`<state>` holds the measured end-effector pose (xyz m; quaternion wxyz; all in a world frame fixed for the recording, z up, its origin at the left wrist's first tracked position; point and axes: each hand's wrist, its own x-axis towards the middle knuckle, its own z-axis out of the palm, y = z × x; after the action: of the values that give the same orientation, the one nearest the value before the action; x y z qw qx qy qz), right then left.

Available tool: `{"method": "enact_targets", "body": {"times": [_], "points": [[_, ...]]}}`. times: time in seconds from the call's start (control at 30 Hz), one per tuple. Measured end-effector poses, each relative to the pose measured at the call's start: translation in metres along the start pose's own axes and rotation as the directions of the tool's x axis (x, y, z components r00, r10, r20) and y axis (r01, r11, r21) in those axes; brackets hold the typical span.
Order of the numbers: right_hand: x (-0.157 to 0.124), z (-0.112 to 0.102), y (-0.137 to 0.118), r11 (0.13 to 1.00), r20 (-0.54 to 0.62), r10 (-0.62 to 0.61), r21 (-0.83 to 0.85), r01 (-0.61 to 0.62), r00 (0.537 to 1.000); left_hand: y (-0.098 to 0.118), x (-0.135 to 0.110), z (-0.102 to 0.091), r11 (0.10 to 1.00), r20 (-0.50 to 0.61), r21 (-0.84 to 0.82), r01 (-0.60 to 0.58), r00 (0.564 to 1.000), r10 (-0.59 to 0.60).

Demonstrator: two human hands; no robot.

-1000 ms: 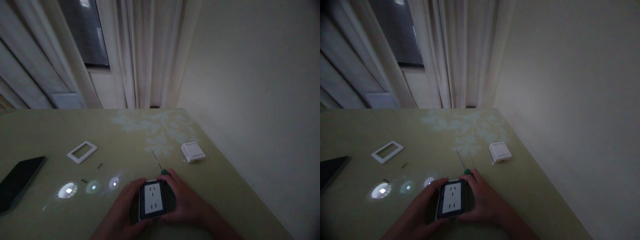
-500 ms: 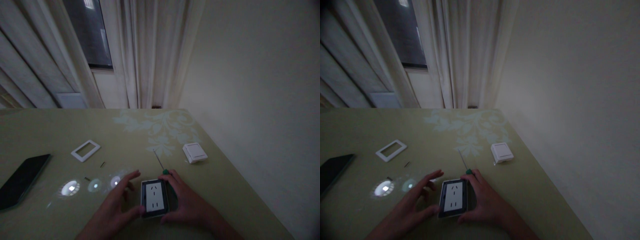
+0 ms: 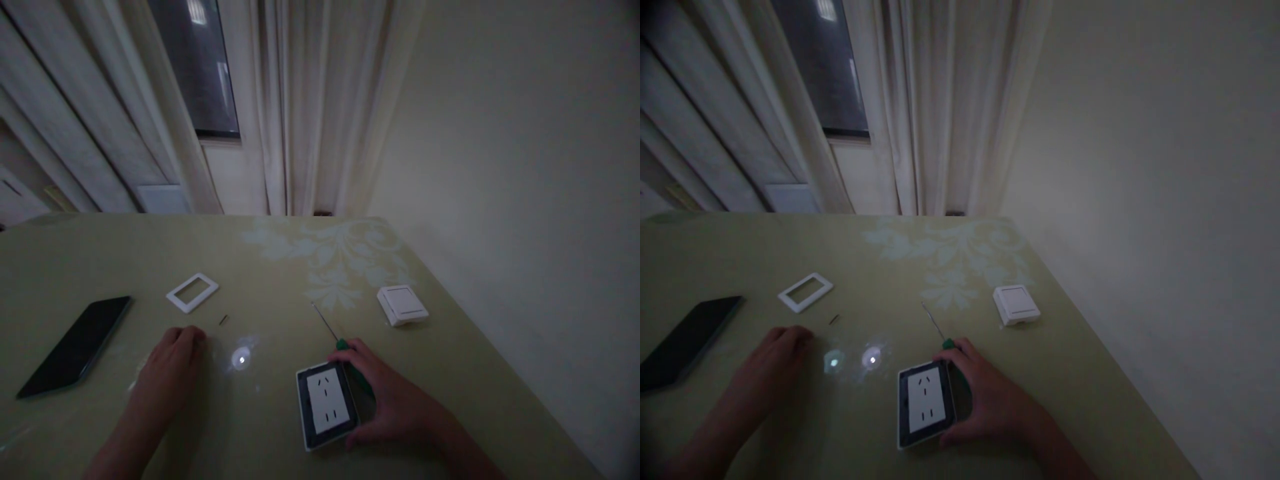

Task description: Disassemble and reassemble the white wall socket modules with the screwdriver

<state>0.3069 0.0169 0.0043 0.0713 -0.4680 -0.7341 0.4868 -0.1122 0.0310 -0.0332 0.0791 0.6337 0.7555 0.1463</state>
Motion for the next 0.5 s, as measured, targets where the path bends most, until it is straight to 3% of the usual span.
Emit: {"method": "enact_targets", "body": {"times": [0.2, 0.3, 0.5], "points": [[-0.001, 0.001, -0.003, 1.0, -0.005, -0.003, 0.0, 0.003, 1.0, 0.012, -0.001, -0.003, 0.999, 0.064, -0.032, -0.011, 0.998, 0.013], [-0.002, 0.002, -0.003, 1.0, -0.009, 0.023, 0.002, -0.023, 1.0, 0.016, -0.001, -0.002, 0.982, 0.115, -0.173, -0.075, 0.989, 0.096], [-0.002, 0.003, -0.002, 1.0, -0.018, -0.006, 0.002, 0.006, 1.0, 0.033, -0.009, -0.005, 0.865, 0.177, -0.468, -0.18, 0.94, 0.291]]}}
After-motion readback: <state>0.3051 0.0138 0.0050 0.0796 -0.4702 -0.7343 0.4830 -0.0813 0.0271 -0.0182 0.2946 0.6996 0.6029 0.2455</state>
